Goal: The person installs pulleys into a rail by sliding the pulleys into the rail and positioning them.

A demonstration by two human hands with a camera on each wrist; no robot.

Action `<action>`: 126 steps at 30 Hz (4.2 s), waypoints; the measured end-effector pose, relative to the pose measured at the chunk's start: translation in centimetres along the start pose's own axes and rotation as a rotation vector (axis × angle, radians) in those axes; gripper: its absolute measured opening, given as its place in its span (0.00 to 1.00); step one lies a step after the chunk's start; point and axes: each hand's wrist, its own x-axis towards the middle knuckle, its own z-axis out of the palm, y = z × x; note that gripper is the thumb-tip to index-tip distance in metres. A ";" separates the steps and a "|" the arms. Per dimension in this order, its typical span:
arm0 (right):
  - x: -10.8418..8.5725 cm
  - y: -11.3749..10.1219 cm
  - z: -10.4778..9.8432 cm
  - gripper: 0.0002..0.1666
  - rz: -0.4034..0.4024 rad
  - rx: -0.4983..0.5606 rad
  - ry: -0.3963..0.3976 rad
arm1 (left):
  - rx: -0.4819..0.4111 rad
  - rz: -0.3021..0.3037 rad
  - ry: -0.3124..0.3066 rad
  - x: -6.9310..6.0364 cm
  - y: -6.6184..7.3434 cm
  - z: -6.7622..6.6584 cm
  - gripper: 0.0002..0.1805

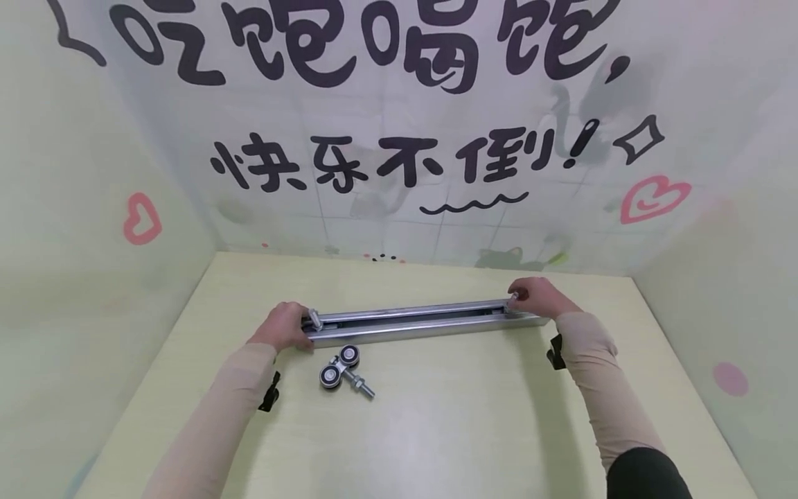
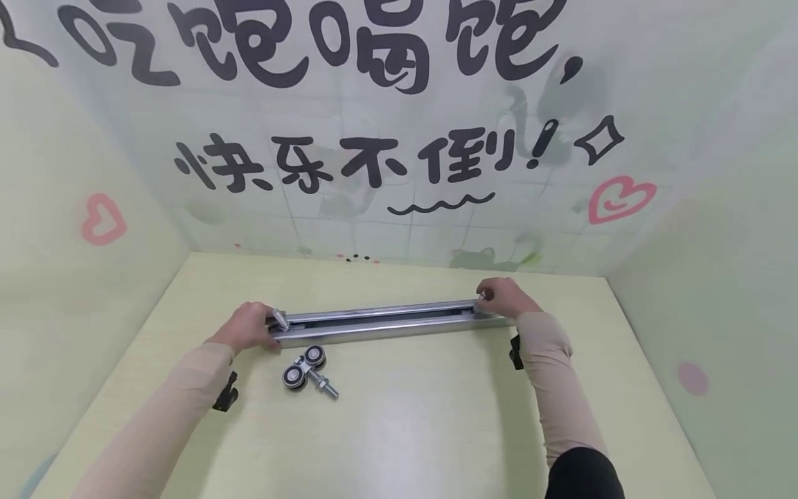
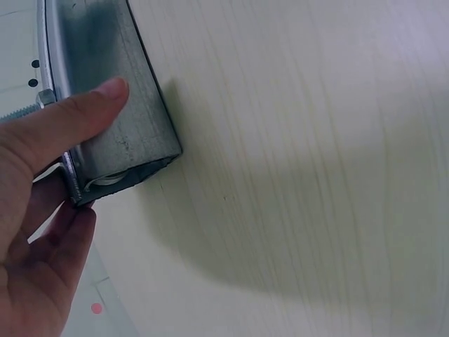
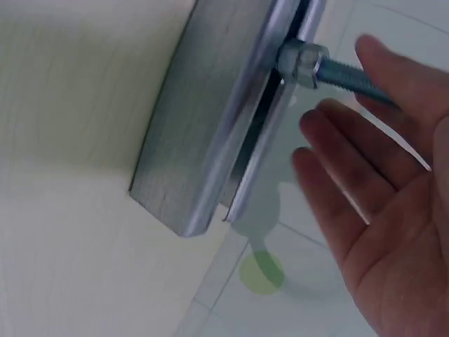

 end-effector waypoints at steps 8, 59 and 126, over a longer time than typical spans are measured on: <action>-0.8 2.9 0.7 0.40 0.068 -0.111 -0.099 | 0.007 0.018 0.004 0.4 0.7 0.4 0.33; 1.0 3.3 3.0 0.41 0.212 -0.043 -0.020 | 0.335 0.542 -0.071 8.4 23.9 2.2 0.20; 1.4 3.2 2.9 0.37 0.196 -0.062 -0.034 | 0.465 0.450 0.085 11.2 30.1 9.9 0.08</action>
